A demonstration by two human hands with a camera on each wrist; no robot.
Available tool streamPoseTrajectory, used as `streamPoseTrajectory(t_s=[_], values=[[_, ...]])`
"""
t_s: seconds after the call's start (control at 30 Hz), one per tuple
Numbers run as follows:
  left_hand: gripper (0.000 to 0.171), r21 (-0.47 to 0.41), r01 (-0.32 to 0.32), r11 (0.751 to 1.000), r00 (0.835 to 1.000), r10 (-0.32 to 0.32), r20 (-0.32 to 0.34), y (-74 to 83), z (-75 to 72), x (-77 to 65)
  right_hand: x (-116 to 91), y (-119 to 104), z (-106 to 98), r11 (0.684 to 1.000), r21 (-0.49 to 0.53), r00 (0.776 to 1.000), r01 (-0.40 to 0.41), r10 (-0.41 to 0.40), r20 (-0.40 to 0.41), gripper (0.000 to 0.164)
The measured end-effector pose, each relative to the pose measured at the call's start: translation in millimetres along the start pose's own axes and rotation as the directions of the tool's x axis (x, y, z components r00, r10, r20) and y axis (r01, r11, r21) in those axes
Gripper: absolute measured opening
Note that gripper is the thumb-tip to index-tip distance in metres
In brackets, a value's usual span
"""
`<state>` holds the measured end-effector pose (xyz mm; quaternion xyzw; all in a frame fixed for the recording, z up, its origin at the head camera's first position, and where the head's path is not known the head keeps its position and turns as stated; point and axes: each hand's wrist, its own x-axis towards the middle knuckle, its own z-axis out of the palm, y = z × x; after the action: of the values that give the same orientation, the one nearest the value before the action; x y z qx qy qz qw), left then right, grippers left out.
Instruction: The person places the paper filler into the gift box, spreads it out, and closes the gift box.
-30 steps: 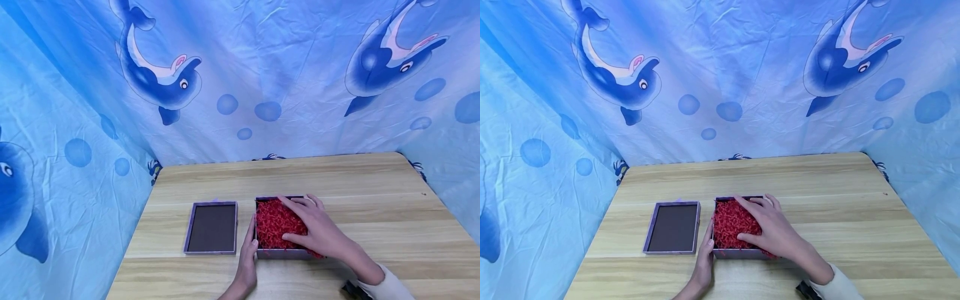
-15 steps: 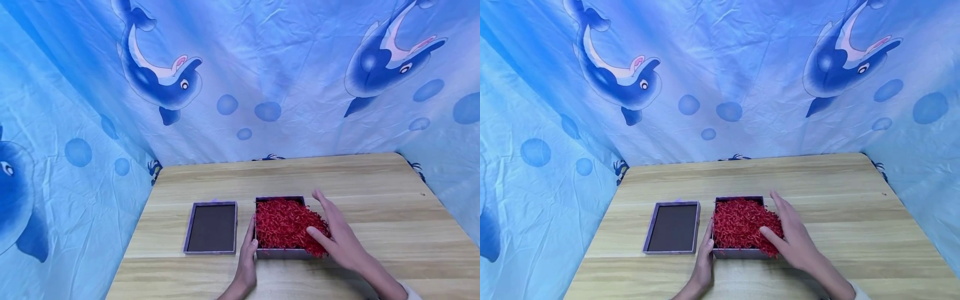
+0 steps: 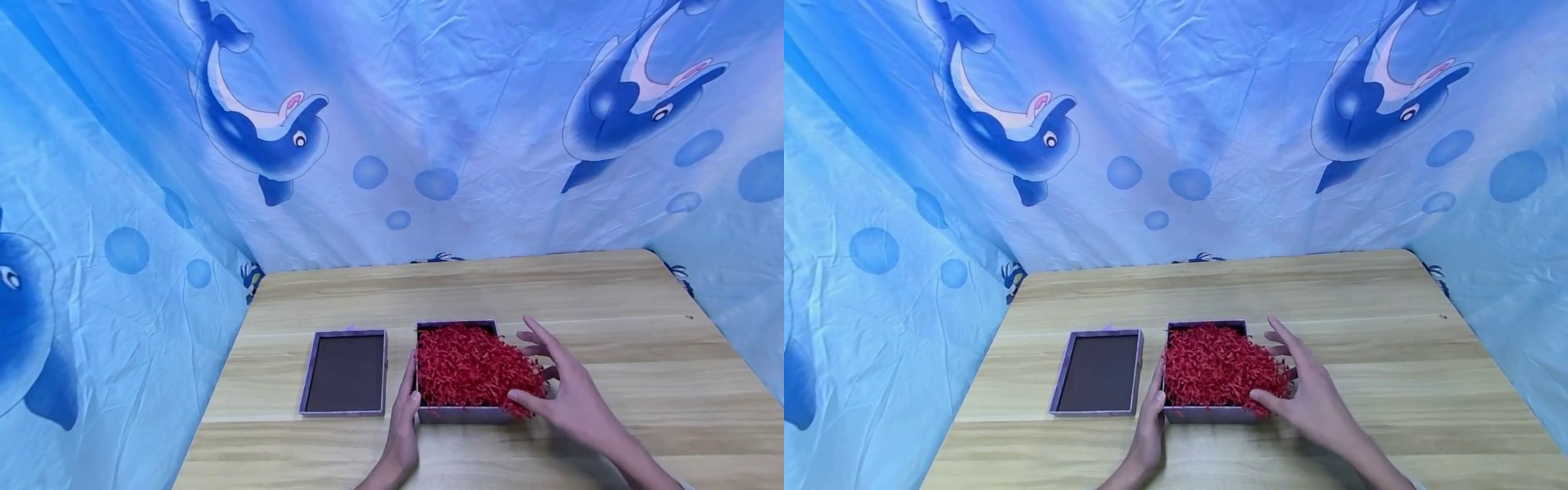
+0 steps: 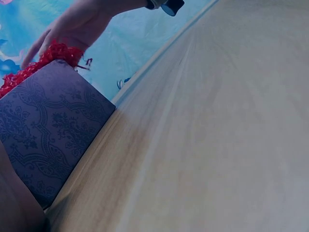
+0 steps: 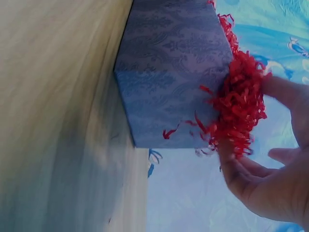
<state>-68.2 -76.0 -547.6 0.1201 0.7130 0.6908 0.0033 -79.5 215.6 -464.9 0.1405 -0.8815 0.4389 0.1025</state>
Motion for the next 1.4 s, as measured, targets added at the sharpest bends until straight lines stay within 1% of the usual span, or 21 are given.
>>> streamPoseTrajectory(t_s=[0.13, 0.23, 0.33, 0.4, 0.43, 0.5, 0.6, 0.7, 0.8, 0.9, 0.97, 1.07, 1.13, 1.23, 1.33, 1.4], values=[[0.065, -0.005, 0.006, 1.0, 1.0, -0.006, 0.002, -1.3, -0.1, -0.7, 7, -7, 4, 0.996, 0.04, 0.991, 0.082, -0.077, -0.106, 0.116], [0.065, -0.038, 0.011, 0.999, 1.0, -0.011, 0.008, -11.3, -1.6, -1.1, 13, -15, 8, 0.987, 0.071, 0.977, 0.146, -0.133, -0.164, 0.112], [0.066, -0.071, 0.028, 0.997, 1.0, -0.028, 0.012, -28.5, -4.3, -0.8, 19, -19, 15, 0.975, 0.109, 0.967, 0.195, -0.173, -0.185, 0.107], [0.067, -0.078, 0.046, 0.996, 0.999, -0.045, 0.008, -38.5, -5.4, -0.6, 23, -22, 20, 0.967, 0.137, 0.965, 0.216, -0.19, -0.179, 0.102], [0.069, -0.079, 0.056, 0.995, 0.998, -0.056, 0.01, -41.0, -5.7, -0.4, 24, -22, 23, 0.963, 0.151, 0.965, 0.224, -0.197, -0.172, 0.1], [0.071, -0.06, 0.067, 0.996, 0.998, -0.066, 0.01, -43.5, -6.1, -0.7, 27, -23, 28, 0.96, 0.173, 0.97, 0.221, -0.197, -0.145, 0.098], [0.073, -0.052, 0.08, 0.995, 0.997, -0.079, 0.016, -44.8, -6.3, -0.7, 29, -26, 35, 0.968, 0.161, 0.98, 0.191, -0.178, -0.093, 0.097], [0.072, -0.05, 0.075, 0.996, 0.997, -0.075, 0.02, -44.9, -6.4, -0.4, 30, -30, 39, 0.982, 0.104, 0.988, 0.156, -0.155, -0.022, 0.098], [0.07, -0.045, 0.062, 0.997, 0.998, -0.062, 0.006, -45.6, -6.8, -0.7, 30, -35, 43, 0.99, 0.055, 0.988, 0.132, -0.136, 0.072, 0.097], [0.068, -0.035, 0.051, 0.998, 0.999, -0.051, -0.011, -47.4, -7.6, -1.0, 30, -42, 47, 0.995, 0.043, 0.981, 0.086, -0.092, 0.171, 0.094], [0.067, -0.029, 0.047, 0.998, 0.999, -0.047, -0.018, -48.4, -8.1, -1.0, 31, -48, 48, 0.998, 0.047, 0.973, 0.032, -0.042, 0.227, 0.091], [0.066, -0.037, 0.042, 0.998, 0.999, -0.042, -0.01, -50.7, -8.5, 0.0, 33, -54, 49, 0.998, 0.037, 0.956, -0.046, 0.034, 0.29, 0.086], [0.066, -0.038, 0.037, 0.999, 0.999, -0.037, -0.005, -51.2, -8.5, 0.6, 35, -56, 50, 0.997, 0.026, 0.943, -0.079, 0.067, 0.326, 0.085], [0.065, -0.034, 0.036, 0.999, 0.999, -0.036, -0.005, -51.4, -8.2, 0.4, 37, -56, 51, 0.995, 0.02, 0.929, -0.099, 0.085, 0.36, 0.085], [0.066, -0.031, 0.037, 0.999, 0.999, -0.037, -0.008, -50.3, -7.8, -0.3, 36, -54, 52, 0.994, 0.027, 0.927, -0.105, 0.088, 0.364, 0.084], [0.066, -0.029, 0.04, 0.999, 0.999, -0.04, -0.01, -49.5, -7.6, -0.8, 35, -54, 50, 0.995, 0.03, 0.93, -0.1, 0.083, 0.357, 0.083]])
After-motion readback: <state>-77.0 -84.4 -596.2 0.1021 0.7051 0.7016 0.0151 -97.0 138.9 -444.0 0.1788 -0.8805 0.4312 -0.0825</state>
